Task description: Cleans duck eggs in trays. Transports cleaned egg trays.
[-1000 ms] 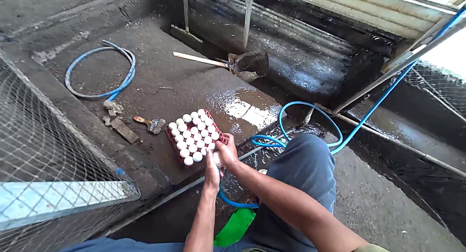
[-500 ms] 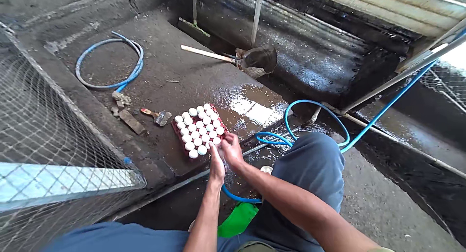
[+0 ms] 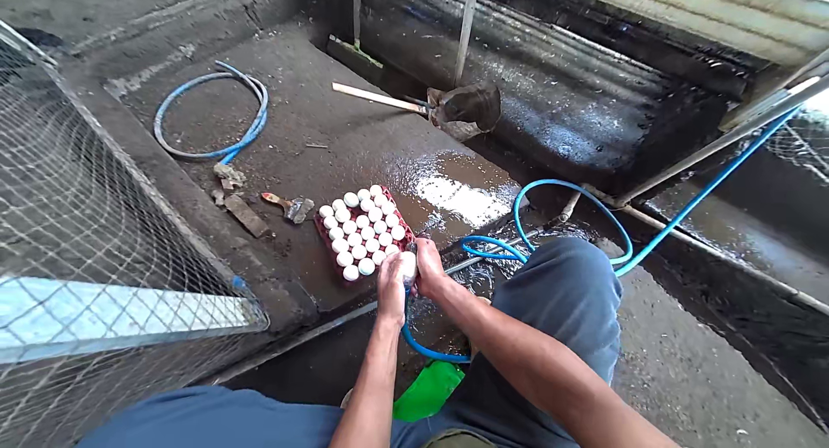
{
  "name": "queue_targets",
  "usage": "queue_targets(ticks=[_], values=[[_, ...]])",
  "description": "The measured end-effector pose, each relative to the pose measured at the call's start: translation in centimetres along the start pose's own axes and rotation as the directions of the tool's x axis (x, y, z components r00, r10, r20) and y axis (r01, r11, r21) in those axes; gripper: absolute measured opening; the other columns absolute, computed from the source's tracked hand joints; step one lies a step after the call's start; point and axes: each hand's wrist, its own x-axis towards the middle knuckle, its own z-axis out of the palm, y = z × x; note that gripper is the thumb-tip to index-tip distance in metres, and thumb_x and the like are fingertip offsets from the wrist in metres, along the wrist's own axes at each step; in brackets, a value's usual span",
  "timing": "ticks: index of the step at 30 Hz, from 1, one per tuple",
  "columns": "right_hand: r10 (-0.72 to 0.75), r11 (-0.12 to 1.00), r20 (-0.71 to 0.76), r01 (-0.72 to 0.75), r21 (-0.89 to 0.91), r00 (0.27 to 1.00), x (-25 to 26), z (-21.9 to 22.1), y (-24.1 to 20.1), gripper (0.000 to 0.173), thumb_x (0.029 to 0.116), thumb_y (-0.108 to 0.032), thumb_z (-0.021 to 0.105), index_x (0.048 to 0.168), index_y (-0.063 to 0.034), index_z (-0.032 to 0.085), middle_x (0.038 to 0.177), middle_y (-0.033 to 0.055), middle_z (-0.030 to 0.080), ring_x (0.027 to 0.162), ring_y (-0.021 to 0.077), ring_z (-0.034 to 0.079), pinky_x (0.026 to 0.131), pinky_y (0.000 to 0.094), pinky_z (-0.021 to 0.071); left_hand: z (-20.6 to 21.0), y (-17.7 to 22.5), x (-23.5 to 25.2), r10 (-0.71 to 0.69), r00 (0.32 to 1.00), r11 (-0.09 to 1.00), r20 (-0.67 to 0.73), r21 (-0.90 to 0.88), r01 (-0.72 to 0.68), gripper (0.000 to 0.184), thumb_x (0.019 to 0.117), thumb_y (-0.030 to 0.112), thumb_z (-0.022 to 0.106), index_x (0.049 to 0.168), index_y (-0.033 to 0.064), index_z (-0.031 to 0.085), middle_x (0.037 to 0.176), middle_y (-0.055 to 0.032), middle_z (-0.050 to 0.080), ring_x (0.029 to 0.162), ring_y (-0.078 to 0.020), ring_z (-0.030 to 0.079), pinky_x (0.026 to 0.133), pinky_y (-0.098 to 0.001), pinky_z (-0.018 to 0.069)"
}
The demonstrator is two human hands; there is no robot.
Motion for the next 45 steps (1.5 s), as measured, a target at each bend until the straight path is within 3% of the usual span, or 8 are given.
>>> queue_targets(ticks=[4,7,11,16,20,23,34,45], values=[[-0.284,0.922,0.096,0.299,-0.246,0.954,-2.6,0.1,0.5,0.039,0.1086,-0.018,0.036,0.134,0.0011,0.058,0.128,0.0199,0.064,0.121,0.0256,0.06,0.104,0.0455,0.0471,-0.1,-0.2,-0.1,0.068,0.997,0.992,0.024,0.107,-0.071,0.05,0.1128,0.025,0.026,0.144,-0.0089,0.047,0.145,-0.0244,0.052,0.133,-0.0231,0.051,0.115,-0.0382,0.038],[-0.142,0.983,0.021,0.144,-0.119,0.99,-0.8,-0.2,0.1,0.039,0.1096,-0.018,0.04,0.143,0.001,0.046,0.13,0.0228,0.06,0.116,0.0287,0.061,0.098,0.0463,0.0513,0.0,-0.2,-0.4,0.033,0.999,0.969,-0.025,0.247,-0.026,0.051,0.1127,0.031,0.026,0.121,-0.0014,0.064,0.104,-0.0128,0.065,0.089,-0.0143,0.062,0.075,-0.0319,0.0527],[-0.212,0.959,0.108,0.228,-0.168,0.971,-3.4,0.1,0.9,0.039,0.1076,-0.018,0.037,0.139,0.0016,0.051,0.13,0.0196,0.061,0.118,0.024,0.059,0.1,0.043,0.0482,-0.5,0.2,0.0,0.064,0.995,0.989,-0.07,0.138,-0.054,0.043,0.1086,0.017,0.028,0.113,-0.0097,0.062,0.109,-0.0192,0.063,0.103,-0.0211,0.059,0.095,-0.0406,0.0469],[0.081,0.997,0.112,-0.079,-0.026,0.99,-0.4,0.0,-0.4,0.033,0.1096,-0.024,0.041,0.135,-0.0046,0.049,0.115,0.0172,0.06,0.099,0.0251,0.062,0.085,0.0437,0.0533,-0.8,0.1,0.3,-0.009,1.0,0.992,-0.003,0.129,0.01,0.037,0.1082,0.022,0.031,0.11,0.0008,0.061,0.094,-0.0063,0.059,0.077,-0.0093,0.056,0.063,-0.0265,0.0475],[-0.071,0.984,0.162,0.096,-0.152,0.984,-1.9,0.6,0.5,0.042,0.1116,-0.029,0.03,0.132,-0.0026,0.056,0.108,0.014,0.064,0.092,0.0202,0.063,0.077,0.0389,0.0534,-1.2,-0.3,1.0,-0.044,0.994,0.996,-0.099,-0.085,0.036,0.037,0.1045,0.026,0.057,0.127,-0.0021,0.05,0.109,-0.0151,0.063,0.095,-0.0175,0.062,0.083,-0.0356,0.0535],[-0.338,0.859,0.232,0.4,-0.321,0.912,-3.1,0.4,1.0,0.046,0.1085,-0.018,0.027,0.14,0.0031,0.053,0.143,0.0219,0.055,0.135,0.0273,0.052,0.114,0.0448,0.041,-0.8,0.1,0.0,0.034,0.999,0.999,0.014,-0.022,-0.033,0.051,0.1129,0.024,0.026,0.153,-0.0069,0.033,0.155,-0.0232,0.04,0.141,-0.0212,0.043,0.119,-0.0355,0.033],[-0.226,0.926,0.082,0.241,-0.29,0.971,-0.4,0.2,0.6,0.041,0.1063,-0.019,0.043,0.141,0.0011,0.049,0.13,0.0222,0.061,0.119,0.0295,0.061,0.101,0.0485,0.0494,0.0,0.6,-0.1,-0.054,0.998,0.983,-0.017,0.176,0.056,0.069,0.1111,0.043,0.005,0.143,-0.0001,0.049,0.124,-0.0178,0.06,0.099,-0.0184,0.061,0.079,-0.0344,0.0519],[-0.243,0.912,0.135,0.273,-0.306,0.961,-1.8,0.0,1.1,0.042,0.1033,-0.022,0.047,0.138,0.0011,0.052,0.126,0.0209,0.063,0.117,0.0285,0.062,0.1,0.0484,0.05,0.2,0.9,0.2,0.011,1.0,0.999,-0.003,0.042,-0.01,0.07,0.111,0.039,0.003,0.142,-0.0088,0.044,0.146,-0.0255,0.046,0.135,-0.0219,0.046,0.114,-0.0357,0.037]])
